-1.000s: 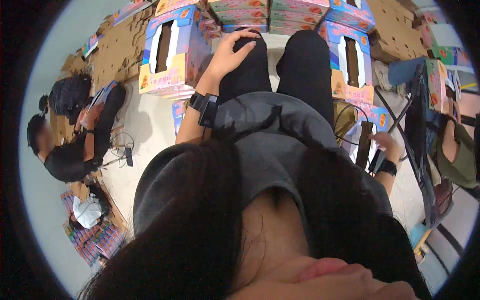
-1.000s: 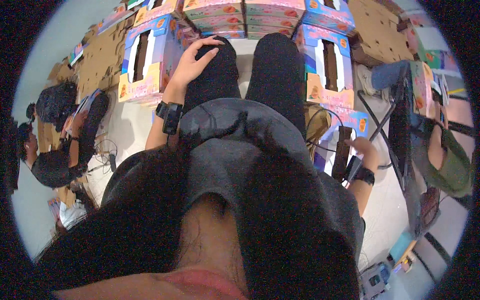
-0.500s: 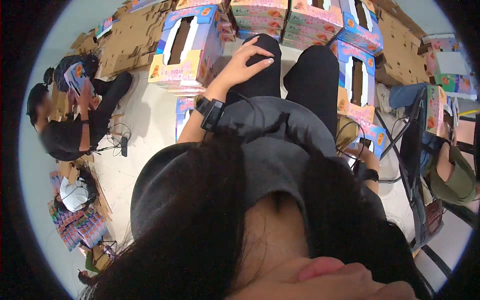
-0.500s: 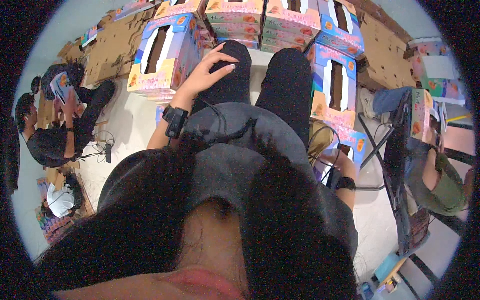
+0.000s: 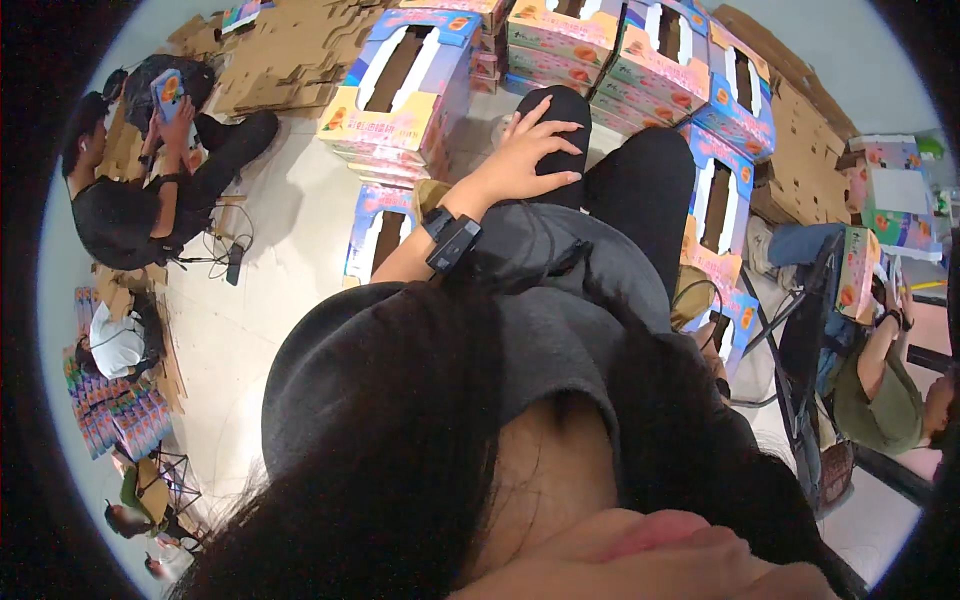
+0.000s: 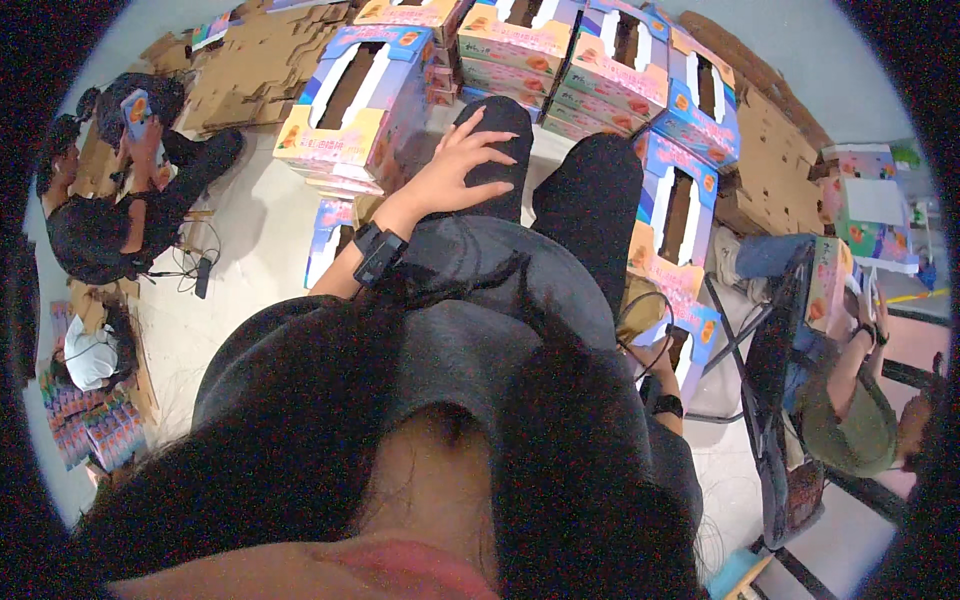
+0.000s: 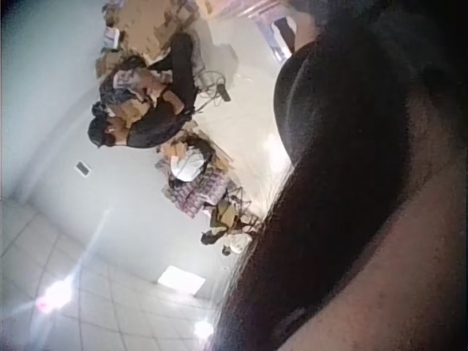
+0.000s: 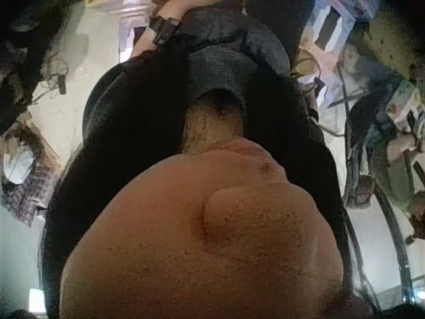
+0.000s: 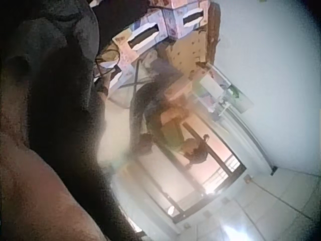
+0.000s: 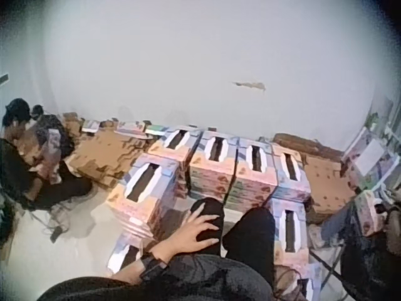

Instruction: The person sits on the floor and repeatedly folds and assembles flat-packed cardboard boxes with peach graphics. They pick up each box, fold the flaps, and interlock the sides to form a finished box, then place it aside. The process is repeated for multiple boxes.

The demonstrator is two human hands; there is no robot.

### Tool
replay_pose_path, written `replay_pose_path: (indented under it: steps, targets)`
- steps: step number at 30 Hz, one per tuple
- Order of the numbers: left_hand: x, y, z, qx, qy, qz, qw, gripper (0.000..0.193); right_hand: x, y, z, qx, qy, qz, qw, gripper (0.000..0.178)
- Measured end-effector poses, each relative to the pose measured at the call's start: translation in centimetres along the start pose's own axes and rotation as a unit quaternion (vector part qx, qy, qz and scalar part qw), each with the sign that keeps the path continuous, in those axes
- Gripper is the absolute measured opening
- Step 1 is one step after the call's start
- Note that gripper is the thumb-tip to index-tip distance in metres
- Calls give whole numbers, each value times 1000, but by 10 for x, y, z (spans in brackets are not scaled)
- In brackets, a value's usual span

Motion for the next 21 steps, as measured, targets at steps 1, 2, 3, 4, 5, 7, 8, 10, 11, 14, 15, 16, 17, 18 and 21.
replay_pose_path:
  steps: [1,2,3,4,5,7,8,10,11,14,15,16,17,18,21]
  targets:
    - [-2,0,-2,-4,-5,0,1000,33,-3,-1,-3,-14,-10,4,1000,67]
    - [-3,-1,-3,-7,-9,0,1000,33,-6,-4,-6,-30,-22,9,999,69]
    - [-4,-1,-5,-10,-13,0,1000,33,-10,-5,-8,-46,-31,14,998,70]
    - [-5,-1,-7,-10,-14,-2,1000,33,-13,-8,-12,-62,-43,22,997,72]
    - [-5,0,-7,-10,-17,-5,1000,34,-17,-12,-14,-81,-54,30,995,73]
    - [-4,2,-7,-11,-26,-15,999,35,-24,-22,-15,-121,-74,55,988,76]
    - [-4,3,-7,-9,-24,-14,1000,35,-27,-26,-15,-148,-86,74,983,77]
    - [-3,3,-6,-11,-21,-17,1000,36,-30,-36,-8,-204,-94,116,967,80]
    - [-2,2,-5,-11,-26,-18,999,36,-27,-40,1,-227,-83,136,961,82]
    - [-2,-1,-4,-9,-30,-13,999,35,-5,-44,38,-263,-30,170,949,109]
    - [-3,-1,-4,-13,-28,-14,999,34,10,-45,50,-206,-182,235,932,115]
    - [-4,-2,-4,-11,-28,-14,999,34,27,-43,65,-144,-329,295,885,121]
    - [-4,-2,-4,-10,-28,-13,999,33,39,-36,82,-225,-205,229,925,123]
    - [-5,-3,-4,-9,-28,-11,1000,33,54,-30,100,-298,-74,158,938,126]
    - [-8,-3,-3,-9,-27,-3,1000,32,105,-30,136,-304,-111,202,924,121]
Point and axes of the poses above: each hand's wrist, its own y-axis away from the middle knuckle, its own z-axis out of the back of the hand, x = y × z, the point moved 2 cm from there along -y, towards the middle knuckle, and after that the axes turned 7 degrees about x, right-handed, at the moved point
